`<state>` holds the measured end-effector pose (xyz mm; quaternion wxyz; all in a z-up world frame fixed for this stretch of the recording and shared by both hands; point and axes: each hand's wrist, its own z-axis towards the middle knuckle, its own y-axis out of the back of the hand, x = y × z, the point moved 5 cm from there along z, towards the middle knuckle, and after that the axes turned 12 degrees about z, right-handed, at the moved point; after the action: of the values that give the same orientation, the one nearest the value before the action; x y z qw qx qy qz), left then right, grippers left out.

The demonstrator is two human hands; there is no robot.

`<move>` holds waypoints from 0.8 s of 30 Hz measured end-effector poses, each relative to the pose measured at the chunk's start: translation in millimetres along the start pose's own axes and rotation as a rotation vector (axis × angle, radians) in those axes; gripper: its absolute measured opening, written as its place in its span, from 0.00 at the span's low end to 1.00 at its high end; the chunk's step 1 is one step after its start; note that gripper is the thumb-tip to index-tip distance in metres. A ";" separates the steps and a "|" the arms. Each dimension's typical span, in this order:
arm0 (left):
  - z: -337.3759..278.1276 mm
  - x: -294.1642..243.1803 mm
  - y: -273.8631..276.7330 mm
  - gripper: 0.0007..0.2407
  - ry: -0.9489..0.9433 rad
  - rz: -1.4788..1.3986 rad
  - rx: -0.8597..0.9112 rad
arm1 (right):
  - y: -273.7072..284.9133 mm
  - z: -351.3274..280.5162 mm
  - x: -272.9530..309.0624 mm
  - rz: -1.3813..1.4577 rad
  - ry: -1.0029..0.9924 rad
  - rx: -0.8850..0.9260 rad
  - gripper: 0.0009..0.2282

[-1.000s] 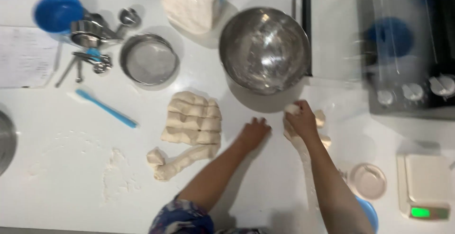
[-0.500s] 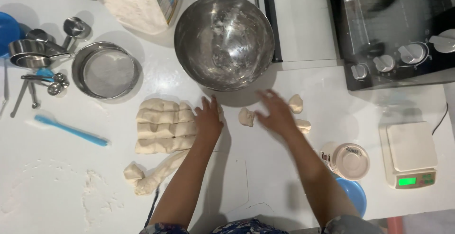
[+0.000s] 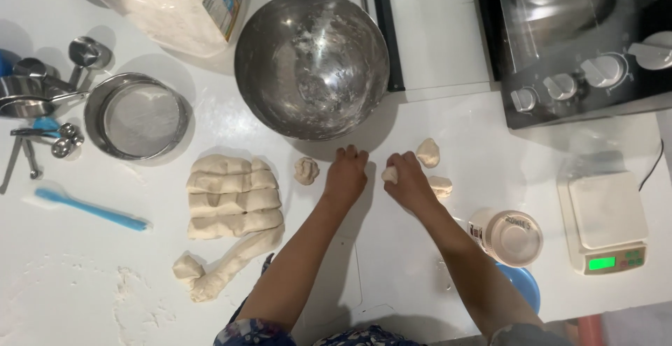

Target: Portion dough into smaller pieces using a bench scraper and roll them into balls.

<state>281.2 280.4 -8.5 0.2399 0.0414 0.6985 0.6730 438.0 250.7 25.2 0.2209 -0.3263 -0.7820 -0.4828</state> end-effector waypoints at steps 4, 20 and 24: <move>5.9 0.0 17.1 0.19 0.012 0.080 0.077 | 10.4 -1.4 18.9 0.097 0.184 -0.057 0.24; -73.5 18.9 47.8 0.20 0.173 -0.180 -0.191 | 61.7 11.4 -37.9 -0.063 -0.016 -0.182 0.22; -111.5 28.7 50.3 0.19 0.203 -0.228 -0.134 | 65.5 -21.0 -40.1 -0.109 0.196 -0.340 0.30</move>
<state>199.0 193.3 29.4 0.2451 -0.1226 0.6729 0.6871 513.7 240.9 47.9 0.2113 -0.2675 -0.6806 -0.6485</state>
